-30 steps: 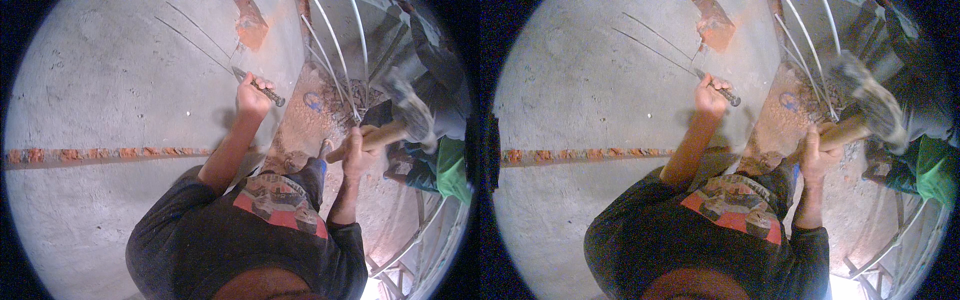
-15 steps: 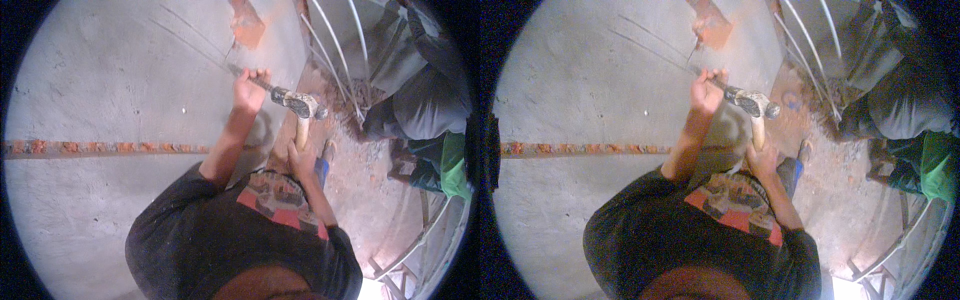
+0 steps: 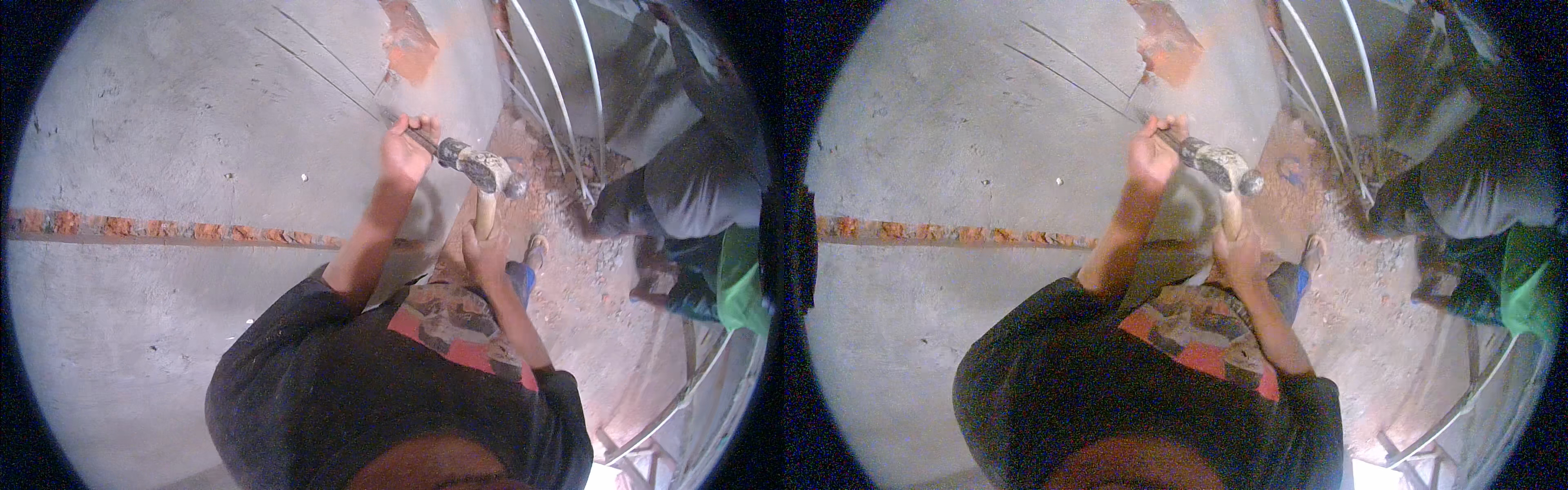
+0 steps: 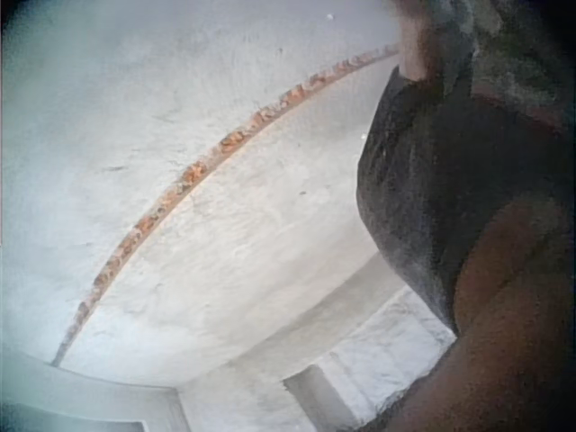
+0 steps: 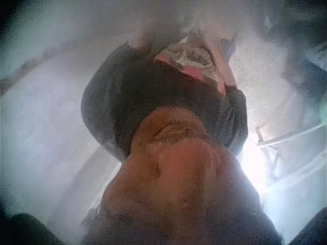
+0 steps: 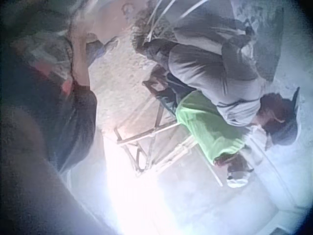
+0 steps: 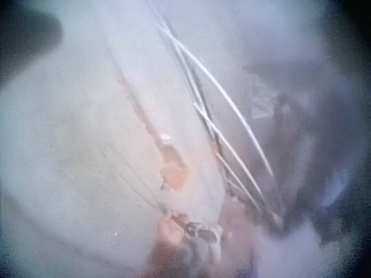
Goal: The person fits a blue electrical junction box into a pre-cut channel in a concrete wall, then uses a hammer and chisel to refine the channel's depth and shape.
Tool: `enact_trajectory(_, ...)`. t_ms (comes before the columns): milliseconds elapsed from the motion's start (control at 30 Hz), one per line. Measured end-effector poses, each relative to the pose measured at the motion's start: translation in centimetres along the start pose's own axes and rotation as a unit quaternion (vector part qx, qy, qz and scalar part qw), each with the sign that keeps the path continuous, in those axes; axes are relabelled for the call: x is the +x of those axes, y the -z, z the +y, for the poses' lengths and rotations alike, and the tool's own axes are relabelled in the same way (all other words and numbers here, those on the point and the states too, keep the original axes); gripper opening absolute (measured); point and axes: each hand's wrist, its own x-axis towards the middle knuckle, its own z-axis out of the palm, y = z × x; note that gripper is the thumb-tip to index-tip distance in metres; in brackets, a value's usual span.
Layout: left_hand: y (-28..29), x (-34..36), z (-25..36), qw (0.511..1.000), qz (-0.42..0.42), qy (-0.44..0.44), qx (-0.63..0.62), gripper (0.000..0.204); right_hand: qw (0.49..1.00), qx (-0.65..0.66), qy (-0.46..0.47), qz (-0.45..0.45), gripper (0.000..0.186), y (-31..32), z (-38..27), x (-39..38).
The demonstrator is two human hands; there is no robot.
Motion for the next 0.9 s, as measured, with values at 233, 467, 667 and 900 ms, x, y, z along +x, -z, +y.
enact_trajectory(233,1.0,0.4,0.6,0.997,-0.080,-0.006,-0.019,0.022,0.333,0.840,-0.406,0.139,0.013,4.6,9.8,0.3)
enact_trajectory(467,1.2,0.0,0.5,0.995,-0.097,-0.001,-0.019,0.019,0.378,0.827,-0.162,0.383,0.009,2.6,6.8,-0.4)
enact_trajectory(667,3.1,0.5,0.7,0.997,-0.078,0.017,0.007,0.019,0.549,0.757,-0.319,0.152,0.026,1.1,0.4,3.2)
enact_trajectory(900,0.7,-0.2,1.2,0.997,-0.075,-0.023,-0.017,0.017,0.302,0.831,-0.366,0.292,0.004,5.2,12.9,-1.1)
